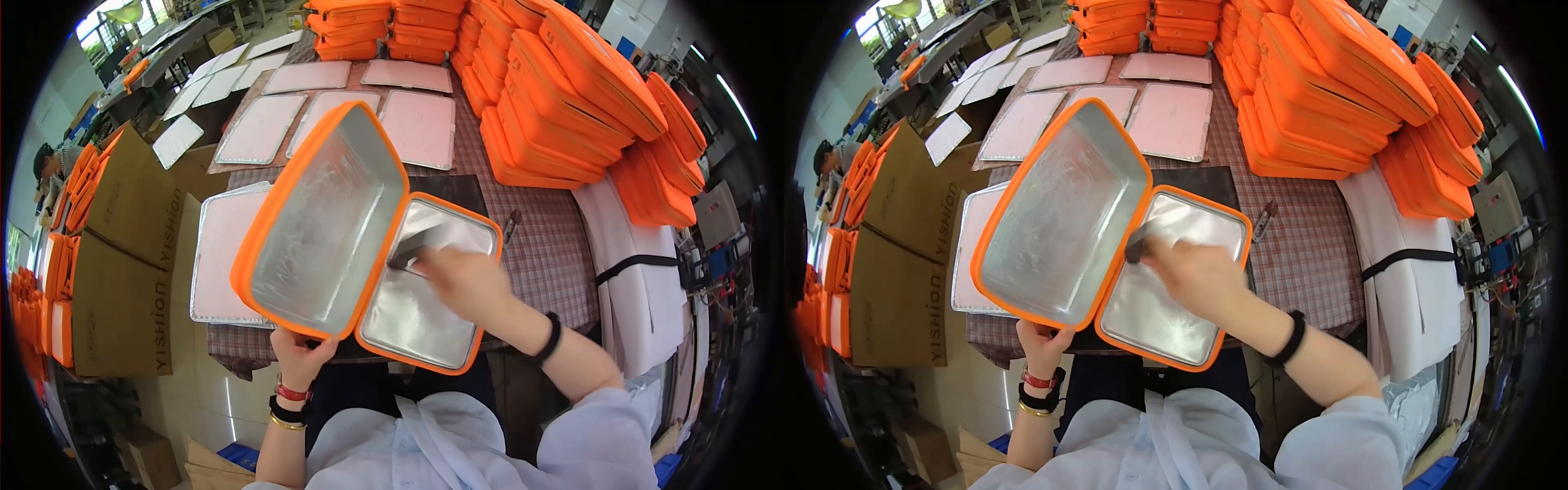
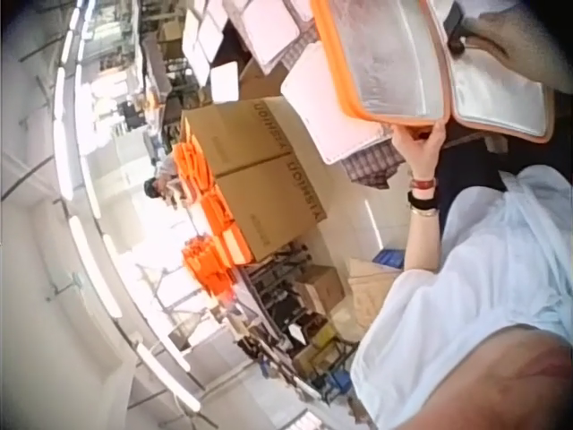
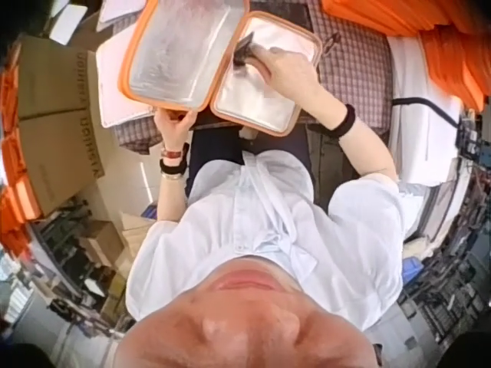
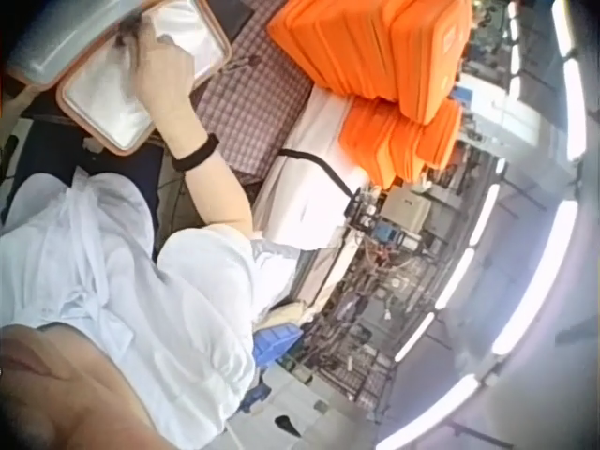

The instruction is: Assemble the inner lining and components of an orange first aid or emergency kit bag.

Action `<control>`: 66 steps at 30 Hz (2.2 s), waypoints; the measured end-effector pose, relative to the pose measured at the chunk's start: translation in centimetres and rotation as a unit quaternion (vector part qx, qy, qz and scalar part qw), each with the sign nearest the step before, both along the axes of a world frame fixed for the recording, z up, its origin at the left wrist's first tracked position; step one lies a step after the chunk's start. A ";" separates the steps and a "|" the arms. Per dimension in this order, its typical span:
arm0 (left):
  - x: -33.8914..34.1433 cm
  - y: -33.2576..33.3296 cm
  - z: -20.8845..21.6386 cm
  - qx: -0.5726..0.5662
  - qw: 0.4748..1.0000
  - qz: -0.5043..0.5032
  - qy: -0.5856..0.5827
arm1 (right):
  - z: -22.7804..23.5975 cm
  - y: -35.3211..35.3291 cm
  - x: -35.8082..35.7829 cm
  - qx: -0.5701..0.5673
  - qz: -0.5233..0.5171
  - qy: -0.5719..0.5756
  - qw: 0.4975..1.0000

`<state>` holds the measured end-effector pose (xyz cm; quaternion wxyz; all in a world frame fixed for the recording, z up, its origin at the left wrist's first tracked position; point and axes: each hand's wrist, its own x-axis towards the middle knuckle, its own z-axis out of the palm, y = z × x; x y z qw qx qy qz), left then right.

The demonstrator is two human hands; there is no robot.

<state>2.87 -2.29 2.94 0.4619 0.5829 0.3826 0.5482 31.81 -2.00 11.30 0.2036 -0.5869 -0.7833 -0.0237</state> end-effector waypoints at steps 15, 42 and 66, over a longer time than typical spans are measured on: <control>-1.1 0.4 -1.3 0.008 1.000 0.014 0.023 | 4.3 -6.4 5.9 -0.052 -0.057 -0.009 0.997; -0.6 -0.2 -1.5 -0.011 0.999 0.038 0.004 | -1.9 -8.1 6.6 0.027 -0.179 0.089 0.979; 0.2 -0.6 -0.1 0.000 0.997 0.047 0.066 | 0.7 -10.7 6.0 -0.063 -0.083 0.045 0.994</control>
